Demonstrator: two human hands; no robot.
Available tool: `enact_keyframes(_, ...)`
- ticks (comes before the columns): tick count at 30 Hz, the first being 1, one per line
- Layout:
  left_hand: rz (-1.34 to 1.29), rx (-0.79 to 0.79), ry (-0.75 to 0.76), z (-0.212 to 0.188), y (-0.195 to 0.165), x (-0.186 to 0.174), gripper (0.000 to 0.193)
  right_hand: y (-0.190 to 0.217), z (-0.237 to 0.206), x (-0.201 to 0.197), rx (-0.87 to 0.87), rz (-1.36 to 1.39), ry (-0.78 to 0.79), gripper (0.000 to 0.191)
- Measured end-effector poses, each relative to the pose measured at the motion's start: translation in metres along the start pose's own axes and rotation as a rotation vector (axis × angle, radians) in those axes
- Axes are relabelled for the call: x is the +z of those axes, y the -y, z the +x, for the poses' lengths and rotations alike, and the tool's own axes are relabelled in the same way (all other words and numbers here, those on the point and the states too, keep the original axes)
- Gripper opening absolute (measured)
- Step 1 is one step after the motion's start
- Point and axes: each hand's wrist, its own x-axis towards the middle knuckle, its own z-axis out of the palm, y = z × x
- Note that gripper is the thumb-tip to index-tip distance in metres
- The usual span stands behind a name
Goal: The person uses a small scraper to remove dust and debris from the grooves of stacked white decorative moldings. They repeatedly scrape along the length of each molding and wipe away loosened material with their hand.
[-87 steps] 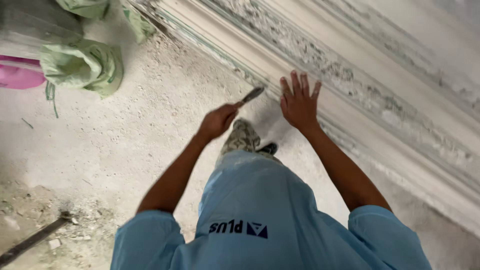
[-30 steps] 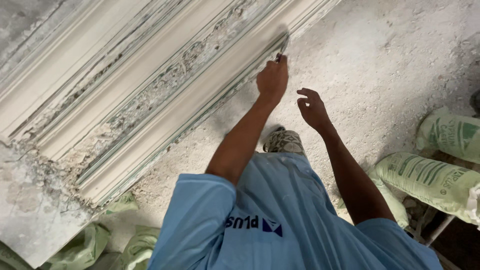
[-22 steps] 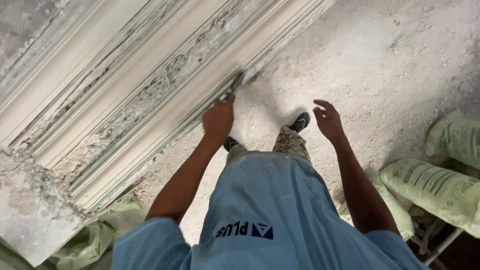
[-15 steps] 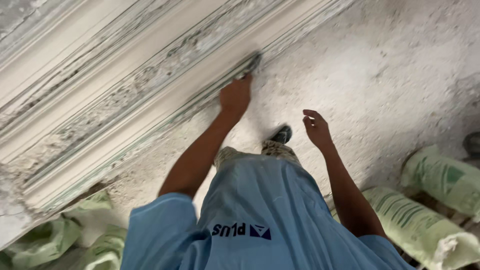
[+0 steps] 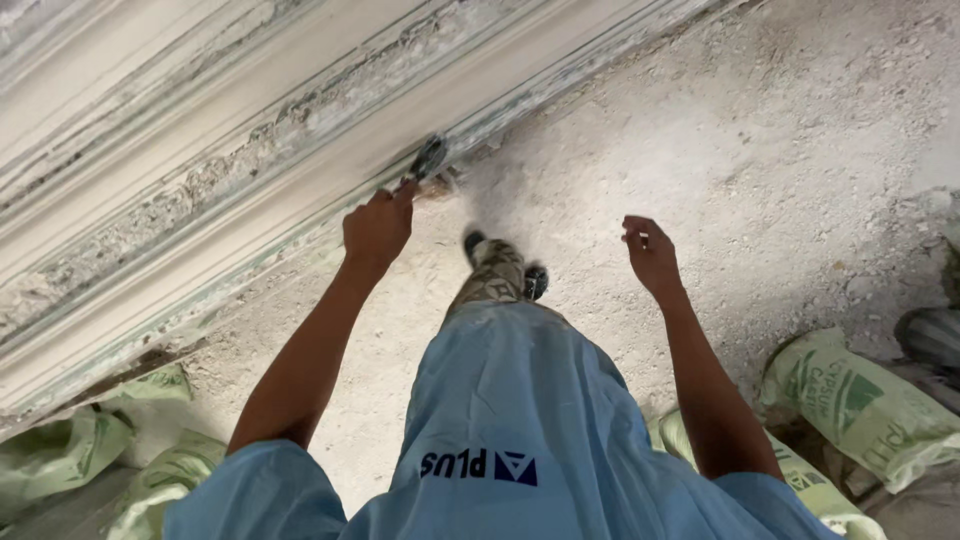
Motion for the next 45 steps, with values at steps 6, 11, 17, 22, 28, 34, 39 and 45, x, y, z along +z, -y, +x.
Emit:
enact_keyframes(6,-0.101,0.038,0.066,0.093,-0.115,0.04,0.038,-0.008,0.03,-0.011,0.043,0.07,0.015,0.025)
enact_keyframes(11,-0.318,0.063,0.022,0.175,-0.237,0.049,0.036,0.015,0.084,-0.048,0.05,0.023,-0.025,0.025)
enact_keyframes(17,-0.285,0.076,0.046,0.154,-0.205,0.036,0.037,0.006,0.118,-0.108,0.067,-0.01,-0.103,0.026)
enact_keyframes(22,-0.113,-0.031,0.234,0.094,-0.135,0.008,0.04,-0.019,0.136,-0.123,0.205,0.037,-0.138,0.027)
enact_keyframes(28,-0.212,-0.1,0.164,0.108,-0.17,0.035,0.044,-0.026,0.188,-0.099,0.207,0.106,0.014,0.027)
enact_keyframes(34,-0.25,0.021,0.142,0.228,-0.311,0.077,0.036,-0.002,0.257,-0.099,-0.069,0.176,0.166,0.026)
enact_keyframes(39,-0.17,0.025,0.03,0.222,-0.304,0.048,0.035,0.007,0.283,-0.159,0.055,0.207,0.223,0.029)
enact_keyframes(45,-0.251,0.007,-0.015,0.26,-0.358,0.034,0.037,-0.03,0.3,-0.266,0.15,0.167,0.183,0.029)
